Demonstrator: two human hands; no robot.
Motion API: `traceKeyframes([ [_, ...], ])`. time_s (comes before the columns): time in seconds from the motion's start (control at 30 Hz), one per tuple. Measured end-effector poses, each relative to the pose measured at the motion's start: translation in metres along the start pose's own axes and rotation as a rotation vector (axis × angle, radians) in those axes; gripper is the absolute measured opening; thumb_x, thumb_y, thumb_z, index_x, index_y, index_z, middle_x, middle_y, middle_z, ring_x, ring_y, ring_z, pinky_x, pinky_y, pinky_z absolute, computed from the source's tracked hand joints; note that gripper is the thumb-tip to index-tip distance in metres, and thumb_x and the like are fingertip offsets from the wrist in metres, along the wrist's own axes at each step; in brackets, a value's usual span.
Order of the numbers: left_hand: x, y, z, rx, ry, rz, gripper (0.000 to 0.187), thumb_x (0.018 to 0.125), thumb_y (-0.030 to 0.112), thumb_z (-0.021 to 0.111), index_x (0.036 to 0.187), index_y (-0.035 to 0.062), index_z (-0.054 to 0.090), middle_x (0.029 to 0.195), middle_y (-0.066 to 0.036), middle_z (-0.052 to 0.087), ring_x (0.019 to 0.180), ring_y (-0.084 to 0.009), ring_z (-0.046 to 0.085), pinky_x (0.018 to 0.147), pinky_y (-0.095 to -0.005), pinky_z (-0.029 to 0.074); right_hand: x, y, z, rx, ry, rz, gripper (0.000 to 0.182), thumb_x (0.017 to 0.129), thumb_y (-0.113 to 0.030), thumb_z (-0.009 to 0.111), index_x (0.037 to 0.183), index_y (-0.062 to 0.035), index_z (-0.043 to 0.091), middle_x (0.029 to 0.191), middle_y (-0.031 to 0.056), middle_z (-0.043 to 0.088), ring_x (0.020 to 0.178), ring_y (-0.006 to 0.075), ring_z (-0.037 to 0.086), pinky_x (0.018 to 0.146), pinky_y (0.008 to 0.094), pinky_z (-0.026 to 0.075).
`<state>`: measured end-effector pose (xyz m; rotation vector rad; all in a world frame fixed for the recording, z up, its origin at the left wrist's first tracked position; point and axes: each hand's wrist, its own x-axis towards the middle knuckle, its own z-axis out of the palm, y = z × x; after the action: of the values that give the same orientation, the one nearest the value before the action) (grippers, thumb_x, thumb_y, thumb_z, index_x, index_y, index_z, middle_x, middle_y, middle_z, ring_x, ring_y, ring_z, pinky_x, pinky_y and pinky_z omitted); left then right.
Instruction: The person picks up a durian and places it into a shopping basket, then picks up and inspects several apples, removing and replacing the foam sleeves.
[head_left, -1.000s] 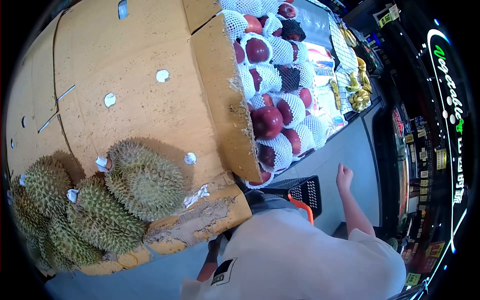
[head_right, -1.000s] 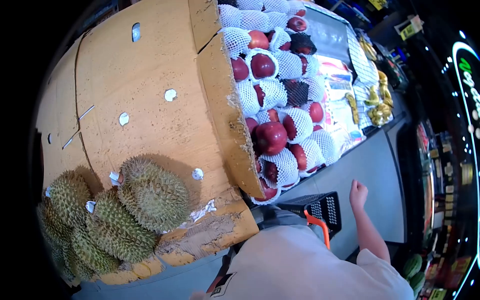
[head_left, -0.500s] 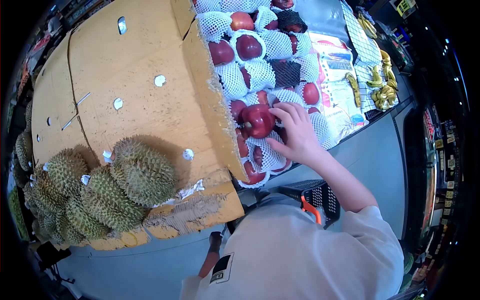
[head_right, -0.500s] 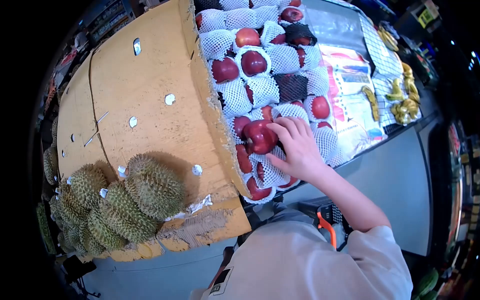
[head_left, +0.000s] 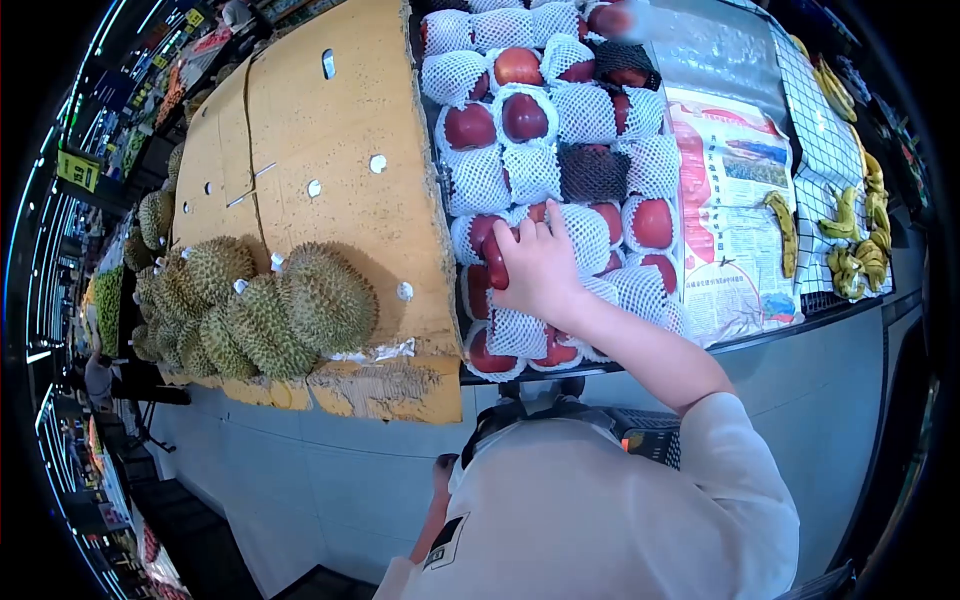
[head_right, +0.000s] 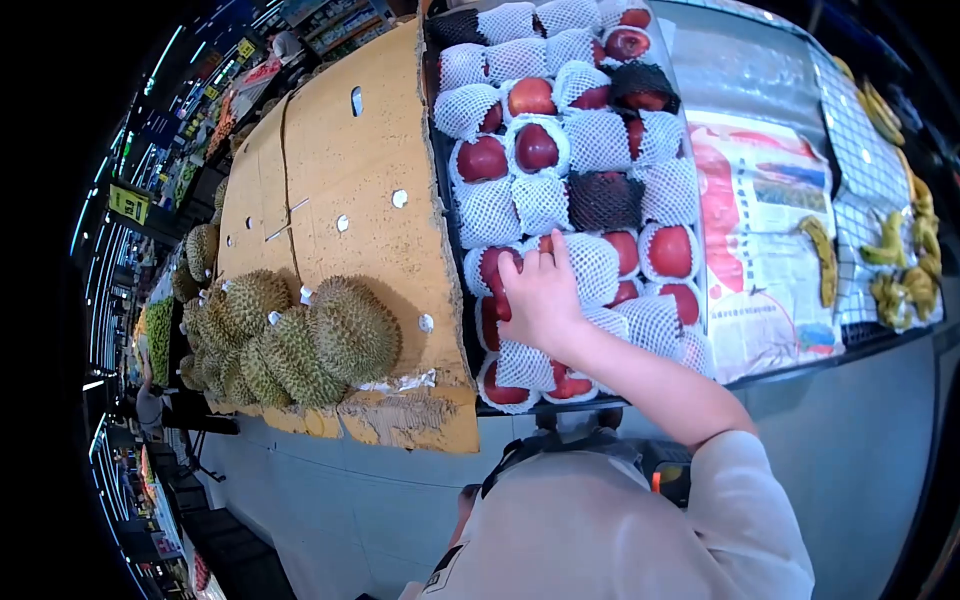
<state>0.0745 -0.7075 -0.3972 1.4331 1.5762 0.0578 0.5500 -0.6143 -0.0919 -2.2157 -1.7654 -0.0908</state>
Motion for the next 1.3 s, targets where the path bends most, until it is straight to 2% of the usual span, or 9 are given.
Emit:
traceKeyframes([
  [0.2,-0.07,0.036,-0.009,-0.224,0.196,0.057,0.014,0.093,0.003,0.054,0.1,-0.0004,0.066,0.089,-0.012,0.07,0.082,-0.0211,0.066,0.075,-0.0323,0.052,-0.003,0.013,-0.051,0.337,0.305,-0.053,0.077,0.058,-0.037,0.082,0.122,-0.0022,0.053,0.104,0.0198,0.061,0.102,0.0359,0.06,0.114,0.0534,0.029],
  [0.37,-0.078,0.125,-0.03,-0.169,0.229,0.162,0.013,0.094,0.005,0.055,0.1,0.0014,0.066,0.085,-0.011,0.069,0.079,-0.0167,0.065,0.071,-0.0303,0.05,-0.021,0.05,-0.126,1.402,0.306,-0.011,0.093,0.065,-0.007,0.084,0.142,-0.0131,0.032,0.13,0.0124,0.049,0.125,0.0238,0.052,0.104,0.0402,0.047],
  [0.47,-0.086,0.198,-0.048,-0.057,0.221,0.282,0.014,0.092,0.005,0.058,0.103,0.002,0.066,0.084,-0.012,0.069,0.077,-0.0181,0.066,0.07,-0.0314,0.051,-0.039,0.052,-0.107,2.354,0.084,0.221,0.07,0.085,-0.034,0.071,0.141,-0.0115,0.036,0.132,0.0179,0.051,0.118,0.0337,0.06,0.078,0.0461,0.062],
  [0.53,-0.095,0.255,-0.054,0.117,0.196,0.618,0.017,0.09,0.005,0.061,0.106,0.0021,0.066,0.082,-0.012,0.068,0.076,-0.0233,0.066,0.071,-0.0323,0.051,-0.045,0.043,-0.082,2.587,-0.076,0.373,0.061,0.093,-0.046,0.057,0.14,-0.0102,0.04,0.129,0.0208,0.056,0.109,0.0371,0.064,0.063,0.0467,0.064],
  [0.73,-0.1,0.367,-0.071,0.031,-0.01,1.067,0.019,0.089,0.006,0.064,0.108,0.0026,0.065,0.083,-0.009,0.067,0.08,-0.0237,0.066,0.076,-0.033,0.051,-0.063,0.0,-0.049,2.653,-0.098,0.498,0.061,0.096,-0.049,0.053,0.141,-0.0112,0.041,0.132,0.0194,0.056,0.115,0.0365,0.061,0.07,0.0491,0.063],
  [0.93,-0.065,0.41,-0.051,-0.605,-0.724,0.792,0.06,0.098,0.018,0.058,0.148,0.0093,0.025,0.141,-0.01,0.041,0.118,-0.0193,0.053,0.09,-0.0323,0.049,-0.08,-0.03,-0.033,2.245,0.237,0.507,0.056,0.1,-0.045,0.045,0.142,-0.0074,0.041,0.135,0.0173,0.054,0.12,0.0325,0.059,0.093,0.0497,0.055],
  [0.97,-0.061,0.412,-0.051,-0.602,-0.742,0.781,0.06,0.098,0.018,0.058,0.148,0.0093,0.025,0.141,-0.01,0.041,0.118,-0.0193,0.053,0.09,-0.0323,0.049,-0.081,-0.033,-0.044,2.354,0.168,0.438,0.05,0.102,-0.039,0.044,0.139,-0.0054,0.043,0.131,0.0136,0.056,0.124,0.0268,0.055,0.105,0.0435,0.045],
  [1.13,-0.05,0.414,-0.06,-0.826,-0.92,0.542,0.076,0.095,0.054,0.052,0.152,0.0134,0.021,0.148,-0.009,0.036,0.125,-0.0251,0.052,0.091,-0.0468,0.054,-0.079,-0.044,-0.04,2.261,0.23,0.408,0.054,0.103,-0.041,0.037,0.137,-0.0005,0.045,0.132,0.0148,0.056,0.123,0.0253,0.056,0.107,0.0422,0.044],
  [1.3,-0.048,0.412,-0.071,-1.031,-1.068,0.366,0.079,0.093,0.058,0.053,0.152,0.0133,0.024,0.151,-0.012,0.037,0.13,-0.0332,0.05,0.091,-0.0543,0.055,-0.069,-0.055,-0.054,2.058,0.287,0.137,0.07,0.1,-0.056,0.035,0.143,-0.001,0.035,0.143,0.02,0.045,0.133,0.0275,0.047,0.11,0.0444,0.039],
])
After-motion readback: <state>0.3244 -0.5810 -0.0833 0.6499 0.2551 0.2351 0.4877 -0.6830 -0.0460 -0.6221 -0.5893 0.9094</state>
